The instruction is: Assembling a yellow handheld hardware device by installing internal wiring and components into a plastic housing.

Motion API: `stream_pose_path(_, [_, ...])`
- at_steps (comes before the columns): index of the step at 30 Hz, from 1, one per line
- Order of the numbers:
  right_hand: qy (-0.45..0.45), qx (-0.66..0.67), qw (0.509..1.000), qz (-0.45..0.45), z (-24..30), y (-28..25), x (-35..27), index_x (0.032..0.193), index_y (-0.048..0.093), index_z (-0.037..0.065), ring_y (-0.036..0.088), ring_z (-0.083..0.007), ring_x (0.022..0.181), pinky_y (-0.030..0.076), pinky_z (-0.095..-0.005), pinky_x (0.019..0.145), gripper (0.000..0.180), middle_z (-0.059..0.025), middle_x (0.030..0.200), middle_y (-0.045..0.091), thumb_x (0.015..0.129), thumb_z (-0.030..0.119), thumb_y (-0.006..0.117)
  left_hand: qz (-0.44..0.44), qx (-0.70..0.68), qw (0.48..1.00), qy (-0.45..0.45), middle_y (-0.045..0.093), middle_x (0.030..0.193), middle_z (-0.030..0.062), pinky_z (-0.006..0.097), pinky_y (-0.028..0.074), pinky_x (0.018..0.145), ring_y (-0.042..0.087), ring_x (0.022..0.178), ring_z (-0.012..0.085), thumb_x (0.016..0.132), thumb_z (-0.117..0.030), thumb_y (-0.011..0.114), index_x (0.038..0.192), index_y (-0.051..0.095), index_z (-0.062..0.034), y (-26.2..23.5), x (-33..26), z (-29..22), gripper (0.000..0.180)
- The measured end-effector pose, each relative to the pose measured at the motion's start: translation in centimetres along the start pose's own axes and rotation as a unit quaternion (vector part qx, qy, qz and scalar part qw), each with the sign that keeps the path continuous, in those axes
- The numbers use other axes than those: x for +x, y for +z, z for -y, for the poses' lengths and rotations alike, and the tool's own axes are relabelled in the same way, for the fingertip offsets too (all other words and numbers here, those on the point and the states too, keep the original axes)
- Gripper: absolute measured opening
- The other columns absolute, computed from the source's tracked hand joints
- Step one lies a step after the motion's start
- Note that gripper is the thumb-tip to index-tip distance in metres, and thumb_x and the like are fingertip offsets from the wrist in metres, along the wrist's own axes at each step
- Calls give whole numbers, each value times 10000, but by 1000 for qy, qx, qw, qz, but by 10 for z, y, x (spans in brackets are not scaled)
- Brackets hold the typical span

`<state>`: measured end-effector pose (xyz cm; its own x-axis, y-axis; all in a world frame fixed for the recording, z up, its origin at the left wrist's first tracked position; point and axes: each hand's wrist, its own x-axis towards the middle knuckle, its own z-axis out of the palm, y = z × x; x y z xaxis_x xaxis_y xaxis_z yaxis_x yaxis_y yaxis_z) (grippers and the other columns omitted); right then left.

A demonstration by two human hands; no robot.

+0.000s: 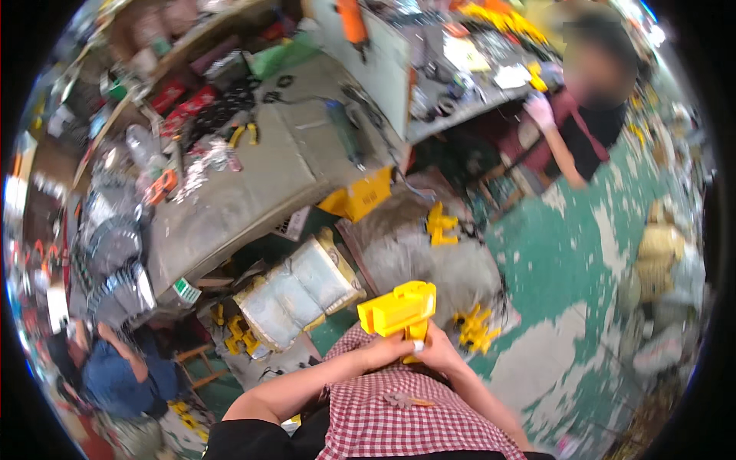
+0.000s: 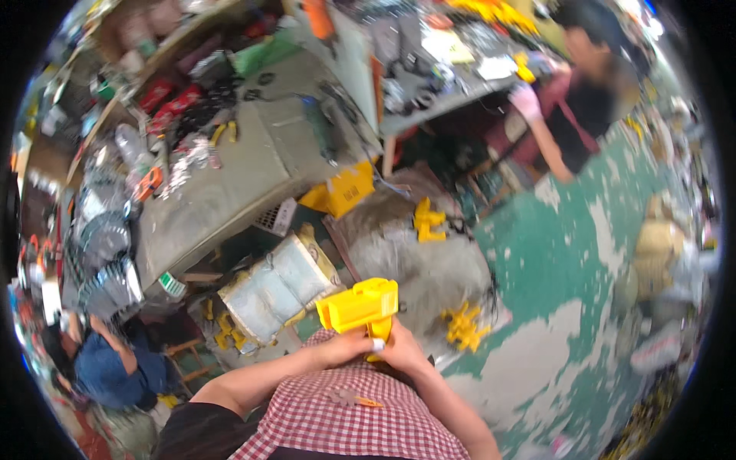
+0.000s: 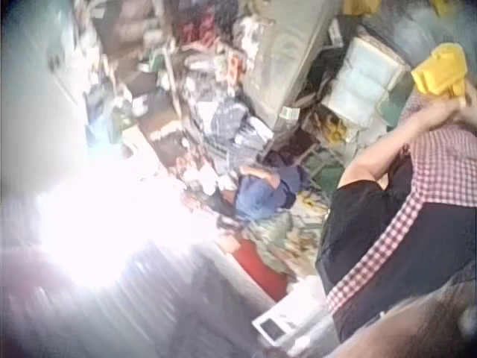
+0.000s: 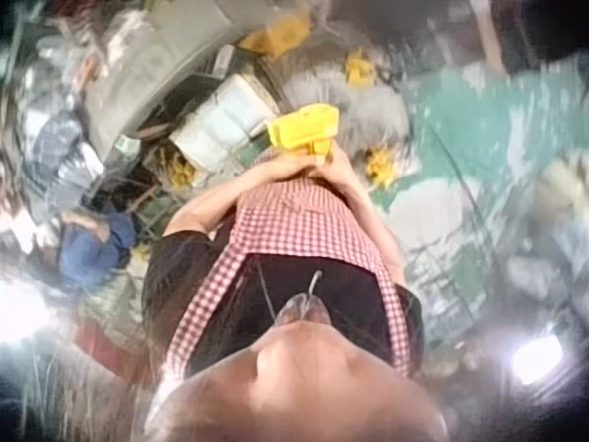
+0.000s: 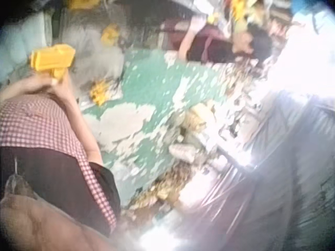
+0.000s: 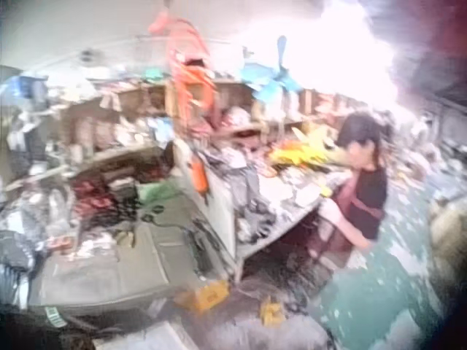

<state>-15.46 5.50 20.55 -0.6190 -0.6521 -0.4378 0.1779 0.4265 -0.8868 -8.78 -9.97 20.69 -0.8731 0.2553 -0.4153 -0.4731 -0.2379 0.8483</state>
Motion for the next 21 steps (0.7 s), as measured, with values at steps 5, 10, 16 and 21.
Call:
stream_pose_path(5, [30,-79,996,32,54,-27,28,1254,462,-14,571,-177,1048,458,-331,895,614,-118,1130,606,760,208,751,-112,386,914,54,465,1339,239,385,336,1070,432,1274,358,861,-299,596,1355,392,-1,-15,-19,-41,612])
stream_pose_path(10, [57,59,993,-83,33,-74,40,1249,440,-22,586,-179,930,496,-327,799,601,-118,1039,604,786,229,730,-162,310,935,-61,540,1254,262,389,381,1025,507,1195,378,868,-244,572,1309,478,-3,-32,-39,-90,512])
stream_pose_path(16, [57,412,906,74,17,-67,37,1364,395,27,564,-143,961,475,-287,812,727,-67,1139,568,780,265,756,-154,373,908,-113,603,1204,190,327,425,958,574,1142,274,884,-153,578,1249,549,-26,-43,-11,-121,388])
stream_pose_path(21, [-57,287,955,43,7,-47,71,1341,433,2,543,-257,1128,413,-336,977,724,-171,1240,561,791,379,716,-167,343,897,-222,632,1147,99,292,432,926,587,1067,175,929,-74,524,1243,534,23,-114,3,-131,329])
